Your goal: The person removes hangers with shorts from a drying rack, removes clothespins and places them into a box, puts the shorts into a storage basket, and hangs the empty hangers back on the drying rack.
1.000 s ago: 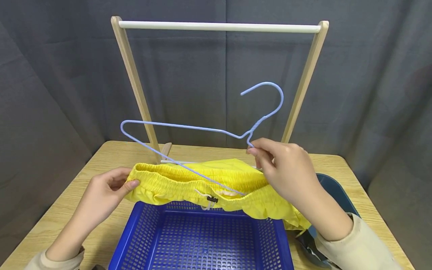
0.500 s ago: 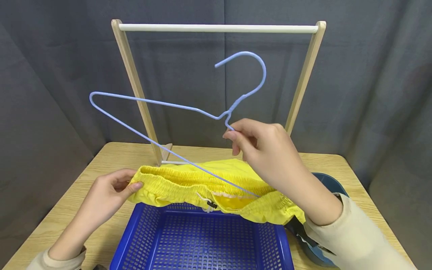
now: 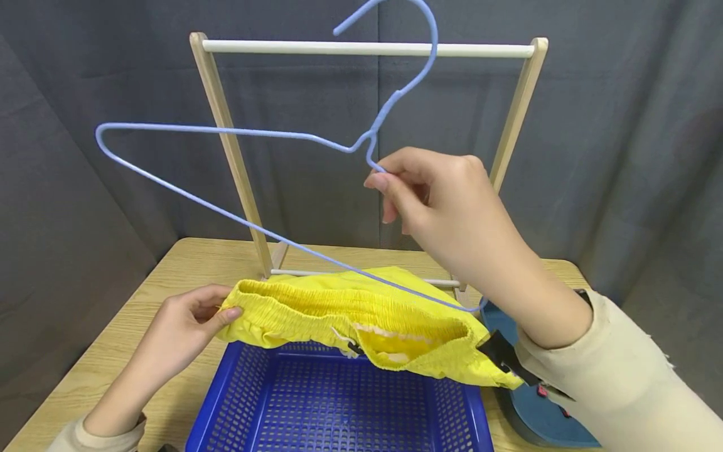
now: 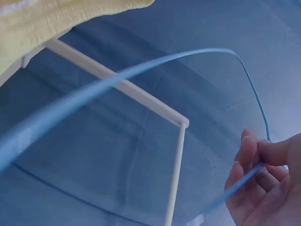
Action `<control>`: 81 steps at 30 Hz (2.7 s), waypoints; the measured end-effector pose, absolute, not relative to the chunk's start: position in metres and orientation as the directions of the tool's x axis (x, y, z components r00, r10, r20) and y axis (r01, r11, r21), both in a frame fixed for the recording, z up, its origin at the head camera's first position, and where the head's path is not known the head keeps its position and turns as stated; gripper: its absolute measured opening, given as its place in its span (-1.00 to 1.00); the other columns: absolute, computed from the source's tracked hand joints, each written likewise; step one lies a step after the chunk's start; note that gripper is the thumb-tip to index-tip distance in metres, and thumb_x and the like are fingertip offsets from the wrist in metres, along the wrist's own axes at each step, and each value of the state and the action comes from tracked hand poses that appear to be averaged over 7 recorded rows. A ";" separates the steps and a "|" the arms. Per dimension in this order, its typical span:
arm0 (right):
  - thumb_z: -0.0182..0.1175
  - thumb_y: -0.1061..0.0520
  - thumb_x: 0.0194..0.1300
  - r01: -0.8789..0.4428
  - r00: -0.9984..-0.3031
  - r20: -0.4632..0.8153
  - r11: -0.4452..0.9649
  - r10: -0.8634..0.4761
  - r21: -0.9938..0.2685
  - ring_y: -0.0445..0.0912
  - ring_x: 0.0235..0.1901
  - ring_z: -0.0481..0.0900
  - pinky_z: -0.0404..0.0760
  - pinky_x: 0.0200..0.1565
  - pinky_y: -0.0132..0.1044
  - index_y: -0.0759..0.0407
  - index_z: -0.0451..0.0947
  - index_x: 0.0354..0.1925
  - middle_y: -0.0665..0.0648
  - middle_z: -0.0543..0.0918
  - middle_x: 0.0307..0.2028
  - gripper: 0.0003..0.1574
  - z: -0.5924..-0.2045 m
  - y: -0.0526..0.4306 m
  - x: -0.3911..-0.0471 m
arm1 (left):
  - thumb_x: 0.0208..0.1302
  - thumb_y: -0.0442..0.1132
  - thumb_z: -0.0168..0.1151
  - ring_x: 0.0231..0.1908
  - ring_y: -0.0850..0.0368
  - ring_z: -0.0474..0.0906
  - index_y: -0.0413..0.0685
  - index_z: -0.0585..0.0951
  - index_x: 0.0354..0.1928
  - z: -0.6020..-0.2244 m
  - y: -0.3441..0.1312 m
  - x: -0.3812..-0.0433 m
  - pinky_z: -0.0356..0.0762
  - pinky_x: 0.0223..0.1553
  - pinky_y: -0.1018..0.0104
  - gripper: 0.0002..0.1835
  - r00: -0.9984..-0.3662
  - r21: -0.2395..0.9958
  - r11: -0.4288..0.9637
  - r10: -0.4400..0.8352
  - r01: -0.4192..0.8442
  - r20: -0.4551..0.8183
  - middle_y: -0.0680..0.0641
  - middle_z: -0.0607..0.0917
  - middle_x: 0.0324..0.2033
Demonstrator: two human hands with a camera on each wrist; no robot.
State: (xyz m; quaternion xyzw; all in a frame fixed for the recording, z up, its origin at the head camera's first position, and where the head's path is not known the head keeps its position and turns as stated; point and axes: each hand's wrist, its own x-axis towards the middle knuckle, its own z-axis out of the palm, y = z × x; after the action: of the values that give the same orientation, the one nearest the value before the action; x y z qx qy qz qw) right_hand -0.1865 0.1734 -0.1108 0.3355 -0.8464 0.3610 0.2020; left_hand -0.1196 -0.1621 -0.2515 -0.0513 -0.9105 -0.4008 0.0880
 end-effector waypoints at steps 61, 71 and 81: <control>-0.10 -0.14 0.53 -0.155 -0.958 0.286 0.886 -0.027 -0.436 -0.13 -0.29 0.42 0.24 -0.27 -0.09 0.22 0.65 0.10 -0.37 0.52 -0.72 -0.41 -0.095 0.262 -0.322 | 0.23 -0.24 0.41 -0.47 0.25 0.59 -0.06 0.73 -0.08 -0.254 -0.158 -0.120 0.51 -0.46 0.34 -0.78 -0.982 0.702 0.694 0.039 0.159 0.184 0.03 0.76 -0.28; -0.08 -0.16 0.54 -0.150 -0.971 0.235 0.896 -0.053 -0.417 0.12 -0.13 0.50 0.23 -0.29 -0.04 0.31 0.62 0.10 0.01 0.73 -0.53 -0.38 -0.105 0.264 -0.329 | 0.22 -0.25 0.42 -0.49 0.25 0.57 -0.05 0.73 -0.10 -0.255 -0.158 -0.120 0.50 -0.47 0.34 -0.80 -0.982 0.707 0.688 0.039 0.161 0.186 0.05 0.76 -0.31; -0.08 -0.12 0.54 -0.159 -0.971 0.229 0.893 -0.065 -0.421 0.15 -0.13 0.54 0.22 -0.27 -0.03 0.33 0.60 0.11 0.15 0.75 -0.45 -0.39 -0.110 0.261 -0.328 | 0.23 -0.23 0.41 -0.45 0.26 0.59 -0.03 0.73 -0.09 -0.255 -0.157 -0.120 0.50 -0.44 0.34 -0.79 -0.983 0.718 0.678 0.042 0.157 0.176 0.05 0.76 -0.31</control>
State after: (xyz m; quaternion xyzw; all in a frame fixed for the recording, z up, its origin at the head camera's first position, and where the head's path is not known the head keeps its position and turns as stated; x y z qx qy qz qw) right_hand -0.3284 0.2611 -0.1103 0.0579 -0.9672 0.2239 0.1052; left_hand -0.1198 -0.1569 -0.2551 -0.0546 -0.9131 -0.3975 0.0726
